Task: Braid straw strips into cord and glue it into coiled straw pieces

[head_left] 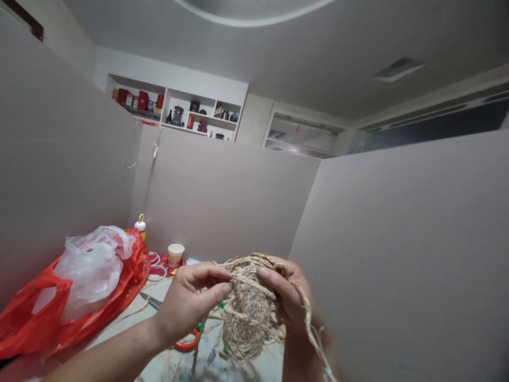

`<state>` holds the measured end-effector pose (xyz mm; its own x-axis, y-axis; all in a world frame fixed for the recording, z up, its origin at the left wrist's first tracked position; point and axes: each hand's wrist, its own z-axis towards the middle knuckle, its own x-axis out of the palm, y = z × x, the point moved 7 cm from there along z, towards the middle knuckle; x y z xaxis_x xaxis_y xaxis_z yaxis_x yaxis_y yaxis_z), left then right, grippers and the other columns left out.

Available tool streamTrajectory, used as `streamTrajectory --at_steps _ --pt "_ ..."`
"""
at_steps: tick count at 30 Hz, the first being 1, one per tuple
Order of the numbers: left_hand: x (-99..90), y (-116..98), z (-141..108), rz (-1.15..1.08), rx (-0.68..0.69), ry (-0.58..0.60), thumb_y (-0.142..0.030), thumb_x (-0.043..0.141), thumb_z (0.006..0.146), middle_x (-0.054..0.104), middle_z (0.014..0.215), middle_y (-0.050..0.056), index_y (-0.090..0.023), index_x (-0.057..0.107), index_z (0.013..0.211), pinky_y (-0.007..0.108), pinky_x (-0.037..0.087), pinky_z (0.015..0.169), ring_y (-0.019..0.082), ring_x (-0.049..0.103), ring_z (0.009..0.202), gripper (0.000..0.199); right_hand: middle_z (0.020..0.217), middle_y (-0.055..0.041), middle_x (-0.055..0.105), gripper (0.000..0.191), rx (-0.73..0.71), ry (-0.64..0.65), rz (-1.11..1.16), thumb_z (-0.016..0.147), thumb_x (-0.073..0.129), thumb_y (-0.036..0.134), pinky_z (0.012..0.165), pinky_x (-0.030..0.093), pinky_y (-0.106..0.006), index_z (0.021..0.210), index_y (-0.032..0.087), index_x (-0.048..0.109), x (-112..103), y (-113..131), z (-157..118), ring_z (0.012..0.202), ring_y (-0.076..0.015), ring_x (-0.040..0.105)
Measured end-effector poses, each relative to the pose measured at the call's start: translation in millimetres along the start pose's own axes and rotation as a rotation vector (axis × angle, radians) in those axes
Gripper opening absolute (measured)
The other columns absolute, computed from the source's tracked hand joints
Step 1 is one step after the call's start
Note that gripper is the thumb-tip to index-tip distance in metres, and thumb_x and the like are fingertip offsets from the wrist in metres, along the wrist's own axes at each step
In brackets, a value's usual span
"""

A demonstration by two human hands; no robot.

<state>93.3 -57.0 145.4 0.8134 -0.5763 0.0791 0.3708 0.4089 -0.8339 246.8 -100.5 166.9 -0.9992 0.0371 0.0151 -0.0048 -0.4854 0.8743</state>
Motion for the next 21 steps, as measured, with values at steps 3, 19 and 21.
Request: streamTrajectory --at_steps 3,19,21 --pt "0.4 -8 -1 0.1 0.068 0.01 -0.029 0.068 0.079 0.071 0.076 0.006 -0.014 0.073 0.081 0.024 0.05 0.064 0.014 0.061 0.069 0.016 0.062 -0.0008 0.053 0.023 0.007 0.002 -0.005 0.077 0.068 0.037 0.051 0.039 -0.024 0.069 0.016 0.062 0 -2 0 0.055 -0.0125 0.044" --pt "1.3 -39 -9 0.411 0.515 -0.066 -0.011 0.066 0.079 0.071 0.076 0.005 -0.013 0.072 0.088 0.022 0.052 0.064 0.011 0.064 0.068 0.01 0.058 0.0016 0.049 0.022 0.032 0.0 -0.063 0.078 0.067 0.035 0.05 0.035 -0.024 0.069 0.015 0.062 8 2 -1 0.052 -0.0107 0.04" --pt "2.3 -40 -9 0.431 0.51 -0.054 -0.01 0.066 0.079 0.071 0.077 0.005 -0.012 0.071 0.089 0.022 0.053 0.065 0.011 0.064 0.069 0.011 0.057 0.0011 0.05 0.025 0.016 -0.029 -0.099 0.077 0.068 0.037 0.049 0.036 -0.024 0.067 0.015 0.062 6 3 -1 0.052 -0.0113 0.041"
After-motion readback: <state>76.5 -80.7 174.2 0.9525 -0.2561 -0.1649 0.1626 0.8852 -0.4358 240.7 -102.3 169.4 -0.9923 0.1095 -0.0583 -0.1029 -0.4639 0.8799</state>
